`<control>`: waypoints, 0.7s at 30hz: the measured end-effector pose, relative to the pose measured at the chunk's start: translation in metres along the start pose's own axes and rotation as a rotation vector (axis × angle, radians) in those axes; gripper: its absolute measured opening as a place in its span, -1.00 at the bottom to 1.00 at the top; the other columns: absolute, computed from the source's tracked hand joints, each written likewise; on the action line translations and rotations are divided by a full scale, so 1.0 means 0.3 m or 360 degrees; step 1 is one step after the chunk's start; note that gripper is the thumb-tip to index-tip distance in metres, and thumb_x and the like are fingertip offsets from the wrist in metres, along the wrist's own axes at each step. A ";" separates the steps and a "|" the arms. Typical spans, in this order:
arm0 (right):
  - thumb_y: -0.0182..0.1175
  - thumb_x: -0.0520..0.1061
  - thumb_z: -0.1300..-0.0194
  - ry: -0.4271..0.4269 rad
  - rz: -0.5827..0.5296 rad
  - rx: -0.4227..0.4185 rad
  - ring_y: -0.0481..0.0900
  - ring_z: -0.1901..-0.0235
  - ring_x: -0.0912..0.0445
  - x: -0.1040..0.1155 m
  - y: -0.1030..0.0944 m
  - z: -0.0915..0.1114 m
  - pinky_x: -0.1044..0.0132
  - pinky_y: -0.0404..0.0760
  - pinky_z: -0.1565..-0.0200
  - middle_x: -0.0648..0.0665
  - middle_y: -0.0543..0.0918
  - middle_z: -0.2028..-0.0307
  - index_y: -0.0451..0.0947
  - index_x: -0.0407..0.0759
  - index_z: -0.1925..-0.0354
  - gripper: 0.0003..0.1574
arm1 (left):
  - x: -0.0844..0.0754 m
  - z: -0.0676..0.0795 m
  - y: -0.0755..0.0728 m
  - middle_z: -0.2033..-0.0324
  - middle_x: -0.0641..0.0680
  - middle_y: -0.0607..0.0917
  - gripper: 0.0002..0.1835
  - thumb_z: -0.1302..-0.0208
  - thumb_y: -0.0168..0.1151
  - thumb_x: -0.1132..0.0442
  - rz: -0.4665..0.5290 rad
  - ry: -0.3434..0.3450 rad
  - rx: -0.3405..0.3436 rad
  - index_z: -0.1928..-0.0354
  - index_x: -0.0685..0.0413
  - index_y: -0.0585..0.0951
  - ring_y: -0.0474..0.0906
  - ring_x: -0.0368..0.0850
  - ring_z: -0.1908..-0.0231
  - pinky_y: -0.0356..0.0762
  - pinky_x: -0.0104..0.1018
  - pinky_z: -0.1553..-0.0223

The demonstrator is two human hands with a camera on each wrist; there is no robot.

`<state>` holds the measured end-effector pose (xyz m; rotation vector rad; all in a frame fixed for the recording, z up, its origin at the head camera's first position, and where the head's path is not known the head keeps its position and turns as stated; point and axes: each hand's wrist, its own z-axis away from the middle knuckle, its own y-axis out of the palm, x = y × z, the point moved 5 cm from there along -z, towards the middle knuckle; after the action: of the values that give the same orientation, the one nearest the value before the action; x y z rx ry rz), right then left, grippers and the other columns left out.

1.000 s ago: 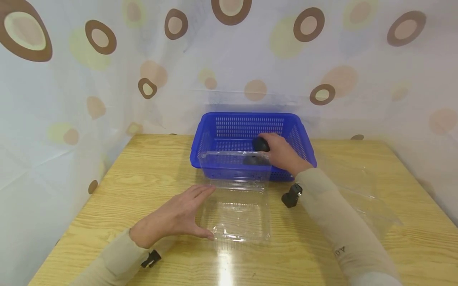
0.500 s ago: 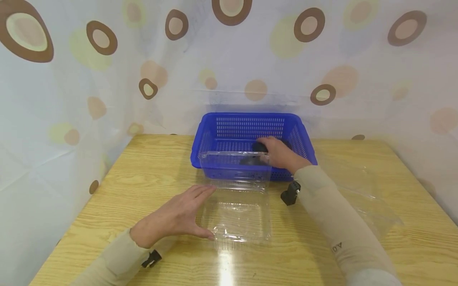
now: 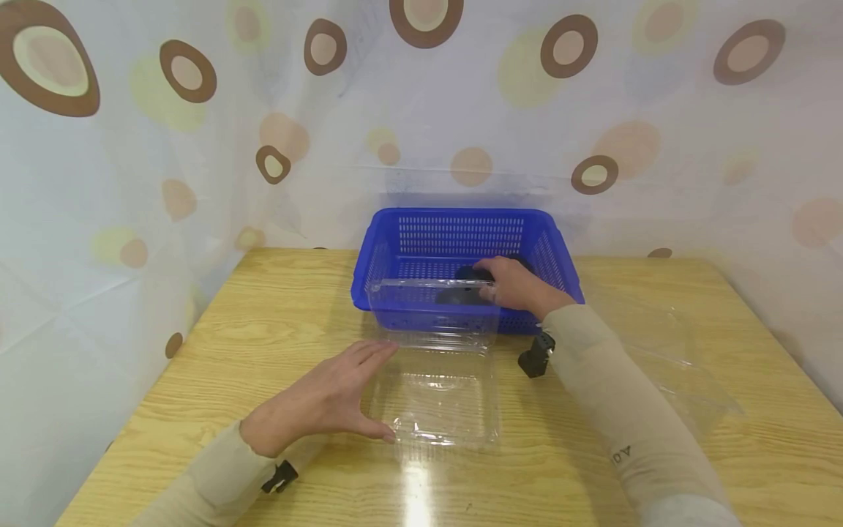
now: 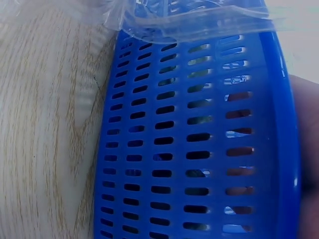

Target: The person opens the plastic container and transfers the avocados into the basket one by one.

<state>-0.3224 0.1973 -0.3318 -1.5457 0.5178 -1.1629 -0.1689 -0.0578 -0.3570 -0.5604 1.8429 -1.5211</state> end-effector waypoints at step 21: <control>0.03 -0.26 -0.36 0.0110 -0.0041 -0.0302 0.21 -0.38 -0.36 0.055 -0.096 0.143 -0.35 0.33 -0.28 -0.43 0.28 -0.38 0.28 -0.30 -0.39 -0.36 | -0.002 -0.002 0.002 -0.43 0.17 0.34 0.31 0.15 0.35 -0.53 -0.0011 -0.0006 0.0022 -0.49 0.23 0.19 0.25 0.02 -0.44 0.28 -0.15 -0.45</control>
<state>-0.2850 0.2143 -0.2964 -1.6816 0.6724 -1.2185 -0.1688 -0.0568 -0.3573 -0.5637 1.8280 -1.5352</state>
